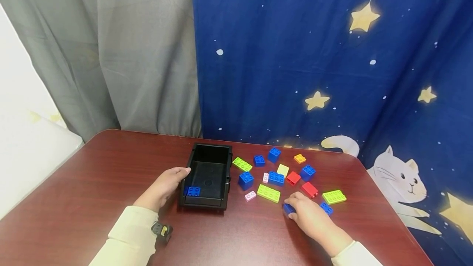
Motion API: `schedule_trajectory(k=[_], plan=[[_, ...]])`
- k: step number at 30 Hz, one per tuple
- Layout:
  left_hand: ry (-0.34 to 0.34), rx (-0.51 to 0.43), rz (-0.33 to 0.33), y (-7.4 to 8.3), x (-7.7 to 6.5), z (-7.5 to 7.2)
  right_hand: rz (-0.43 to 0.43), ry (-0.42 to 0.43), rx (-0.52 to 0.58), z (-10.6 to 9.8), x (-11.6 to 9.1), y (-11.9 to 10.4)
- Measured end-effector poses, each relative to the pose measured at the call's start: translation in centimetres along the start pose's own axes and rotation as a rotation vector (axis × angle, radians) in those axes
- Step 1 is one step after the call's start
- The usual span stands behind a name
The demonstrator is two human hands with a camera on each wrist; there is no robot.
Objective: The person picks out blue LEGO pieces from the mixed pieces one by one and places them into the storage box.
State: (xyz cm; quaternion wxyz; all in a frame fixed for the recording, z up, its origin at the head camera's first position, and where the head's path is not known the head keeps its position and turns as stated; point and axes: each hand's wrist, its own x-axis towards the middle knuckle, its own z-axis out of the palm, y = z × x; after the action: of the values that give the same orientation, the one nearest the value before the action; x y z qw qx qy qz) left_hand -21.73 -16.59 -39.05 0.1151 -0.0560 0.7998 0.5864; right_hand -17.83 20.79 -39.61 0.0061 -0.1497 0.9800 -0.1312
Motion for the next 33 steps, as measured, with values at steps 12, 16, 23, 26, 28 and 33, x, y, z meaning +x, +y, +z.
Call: schedule_trajectory(k=[12,16,23,26,28,33], plan=[[0.006,0.0,0.002,-0.1,-0.1,-0.1,-0.013,-0.009,0.008,0.0,0.1,0.0],[0.006,0.0,0.003,-0.1,-0.2,0.0,-0.004,-0.004,0.008,-0.3,0.1,0.0],[0.008,0.01,0.012,0.0,0.0,0.1,-0.034,0.078,-0.002,-1.3,0.3,-0.5],[0.01,0.01,0.017,0.0,0.1,0.1,-0.047,0.111,0.009,-1.9,0.5,-1.4],[0.011,0.01,0.017,0.0,0.1,0.1,-0.05,0.122,0.015,-2.2,0.8,-2.0],[0.011,0.023,0.011,0.0,0.1,0.0,-0.089,0.145,0.016,-2.6,1.4,-3.6]])
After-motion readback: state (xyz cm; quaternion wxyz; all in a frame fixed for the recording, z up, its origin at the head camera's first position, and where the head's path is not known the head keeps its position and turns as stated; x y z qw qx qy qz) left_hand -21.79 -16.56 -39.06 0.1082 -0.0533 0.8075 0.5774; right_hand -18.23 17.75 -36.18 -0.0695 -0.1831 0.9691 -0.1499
